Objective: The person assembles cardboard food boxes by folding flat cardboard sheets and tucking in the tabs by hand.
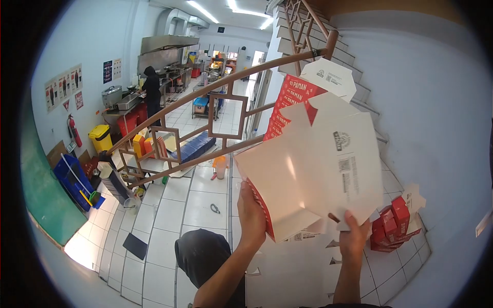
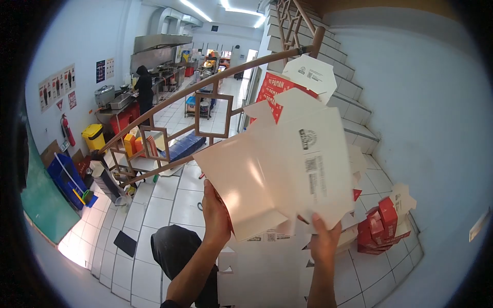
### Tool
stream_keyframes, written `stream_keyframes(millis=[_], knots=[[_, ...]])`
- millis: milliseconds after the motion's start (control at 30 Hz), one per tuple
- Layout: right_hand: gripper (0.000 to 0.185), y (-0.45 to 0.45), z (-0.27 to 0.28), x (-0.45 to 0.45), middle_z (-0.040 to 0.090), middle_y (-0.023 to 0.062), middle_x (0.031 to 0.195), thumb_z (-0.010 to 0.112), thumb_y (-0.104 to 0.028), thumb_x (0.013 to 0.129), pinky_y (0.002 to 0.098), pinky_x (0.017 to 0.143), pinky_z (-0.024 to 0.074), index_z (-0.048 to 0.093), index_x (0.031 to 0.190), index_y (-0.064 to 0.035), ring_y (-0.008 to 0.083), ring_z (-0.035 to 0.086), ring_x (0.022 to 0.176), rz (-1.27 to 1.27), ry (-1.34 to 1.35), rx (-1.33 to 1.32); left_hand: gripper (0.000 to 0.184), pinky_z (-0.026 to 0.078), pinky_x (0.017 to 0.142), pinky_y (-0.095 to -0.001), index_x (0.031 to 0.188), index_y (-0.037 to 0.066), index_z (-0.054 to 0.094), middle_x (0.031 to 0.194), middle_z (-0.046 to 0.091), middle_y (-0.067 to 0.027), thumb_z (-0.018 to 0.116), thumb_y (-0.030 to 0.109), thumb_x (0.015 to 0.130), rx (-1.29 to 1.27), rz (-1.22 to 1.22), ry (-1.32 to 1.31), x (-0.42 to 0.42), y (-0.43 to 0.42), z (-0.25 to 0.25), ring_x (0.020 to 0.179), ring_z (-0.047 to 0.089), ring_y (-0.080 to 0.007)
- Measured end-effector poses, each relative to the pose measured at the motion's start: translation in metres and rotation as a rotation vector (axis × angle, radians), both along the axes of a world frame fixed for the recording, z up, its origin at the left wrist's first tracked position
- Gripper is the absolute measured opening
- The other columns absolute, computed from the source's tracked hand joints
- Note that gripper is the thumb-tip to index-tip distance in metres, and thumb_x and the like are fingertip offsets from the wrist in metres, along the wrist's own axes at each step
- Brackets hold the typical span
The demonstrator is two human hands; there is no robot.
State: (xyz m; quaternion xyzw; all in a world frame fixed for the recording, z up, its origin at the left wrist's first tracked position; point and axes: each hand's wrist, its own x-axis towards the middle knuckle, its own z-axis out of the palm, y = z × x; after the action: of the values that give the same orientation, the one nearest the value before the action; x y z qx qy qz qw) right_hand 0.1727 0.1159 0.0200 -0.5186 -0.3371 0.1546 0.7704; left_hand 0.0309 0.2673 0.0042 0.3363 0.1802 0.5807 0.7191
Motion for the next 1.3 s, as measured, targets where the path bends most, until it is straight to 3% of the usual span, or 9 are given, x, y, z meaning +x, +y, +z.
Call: stream_keyframes(millis=[100, 200, 367, 667, 867, 967, 1067, 1167, 1300], knots=[[0.044, -0.001, -0.008, -0.03, 0.054, 0.0132, 0.116, 0.062, -0.008, 0.083, 0.0311, 0.091, 0.0402, 0.046, 0.121, 0.0042, 0.0212, 0.053, 0.106, 0.024, -0.26, -0.078, 0.052, 0.042, 0.085, -0.0287, 0.114, -0.001, 0.046, 0.106, 0.055, -0.011, 0.024, 0.044, 0.099, 0.012, 0.04, 0.077, 0.001, 0.0, -0.002, 0.096, 0.054, -0.0135], [0.072, -0.002, -0.008, -0.028, 0.046, 0.0144, 0.128, 0.066, -0.022, 0.081, 0.0373, 0.103, 0.0312, 0.029, 0.137, 0.0032, 0.024, 0.044, 0.12, 0.175, -0.54, -0.051, 0.047, 0.04, 0.089, -0.0293, 0.114, 0.001, 0.045, 0.111, 0.054, -0.0096, 0.026, 0.041, 0.099, -0.038, -0.051, 0.011, 0.003, 0.008, -0.015, 0.104, 0.052, -0.0132], [0.075, 0.011, -0.014, -0.022, 0.037, 0.0123, 0.139, 0.046, -0.051, 0.086, 0.0471, 0.098, 0.0389, 0.024, 0.142, -0.0074, 0.0298, 0.039, 0.126, 0.398, 0.002, 0.401, 0.04, 0.047, 0.082, -0.0281, 0.114, 0.007, 0.049, 0.101, 0.059, -0.0033, 0.03, 0.038, 0.098, -0.093, -0.192, -0.241, 0.007, 0.0, -0.01, 0.1, 0.056, -0.01], [0.014, 0.022, -0.039, -0.014, 0.048, 0.0173, 0.121, 0.054, 0.007, 0.083, 0.0328, 0.093, 0.041, 0.054, 0.096, 0.0012, 0.0223, 0.051, 0.112, -0.039, -0.572, 0.211, 0.046, 0.048, 0.089, -0.028, 0.14, 0.015, 0.025, 0.128, 0.047, -0.007, 0.038, 0.032, 0.099, 0.113, -0.175, 0.025, 0.016, 0.001, -0.021, 0.111, 0.053, -0.0104], [0.024, 0.018, -0.055, -0.006, 0.049, 0.0176, 0.122, 0.058, 0.005, 0.085, 0.0342, 0.095, 0.04, 0.055, 0.109, 0.004, 0.0235, 0.05, 0.112, -0.28, -0.708, 0.125, 0.048, 0.036, 0.103, -0.0298, 0.145, 0.011, 0.02, 0.143, 0.027, -0.0105, 0.034, 0.025, 0.101, 0.189, -0.262, -0.024, 0.013, -0.011, -0.007, 0.124, 0.038, -0.0152], [0.023, 0.028, -0.048, -0.018, 0.05, 0.0092, 0.113, 0.055, -0.002, 0.091, 0.0285, 0.089, 0.0421, 0.054, 0.112, 0.0058, 0.0159, 0.053, 0.101, -0.26, -0.534, 0.218, 0.044, 0.036, 0.103, -0.0283, 0.143, 0.012, 0.026, 0.141, 0.032, -0.0096, 0.033, 0.023, 0.101, 0.192, -0.326, -0.014, 0.01, -0.011, -0.006, 0.122, 0.04, -0.0149], [0.029, 0.021, -0.042, -0.011, 0.05, 0.0108, 0.114, 0.056, -0.005, 0.091, 0.0285, 0.088, 0.0439, 0.05, 0.117, 0.0065, 0.0168, 0.055, 0.099, -0.332, -0.782, -0.05, 0.044, 0.037, 0.102, -0.0279, 0.143, 0.012, 0.027, 0.142, 0.031, -0.0093, 0.033, 0.022, 0.101, 0.193, -0.342, 0.001, 0.011, -0.011, -0.007, 0.123, 0.04, -0.0148], [0.03, 0.02, -0.051, -0.008, 0.049, 0.0112, 0.113, 0.057, -0.007, 0.091, 0.0282, 0.087, 0.0441, 0.05, 0.119, 0.0041, 0.0152, 0.054, 0.097, -0.118, -0.621, 0.03, 0.048, 0.04, 0.101, -0.0323, 0.145, 0.016, 0.021, 0.145, 0.028, -0.0083, 0.035, 0.023, 0.1, 0.154, -0.411, -0.106, 0.015, -0.009, -0.009, 0.125, 0.039, -0.0159], [0.026, 0.032, -0.042, -0.021, 0.057, 0.0113, 0.103, 0.058, -0.009, 0.091, 0.0263, 0.082, 0.0467, 0.055, 0.113, 0.0036, 0.0141, 0.057, 0.089, -0.256, -0.472, 0.187, 0.059, 0.043, 0.1, -0.0409, 0.146, 0.02, 0.013, 0.145, 0.026, -0.0072, 0.039, 0.033, 0.095, 0.156, -0.478, -0.165, 0.01, -0.025, 0.002, 0.13, 0.036, -0.0213]])
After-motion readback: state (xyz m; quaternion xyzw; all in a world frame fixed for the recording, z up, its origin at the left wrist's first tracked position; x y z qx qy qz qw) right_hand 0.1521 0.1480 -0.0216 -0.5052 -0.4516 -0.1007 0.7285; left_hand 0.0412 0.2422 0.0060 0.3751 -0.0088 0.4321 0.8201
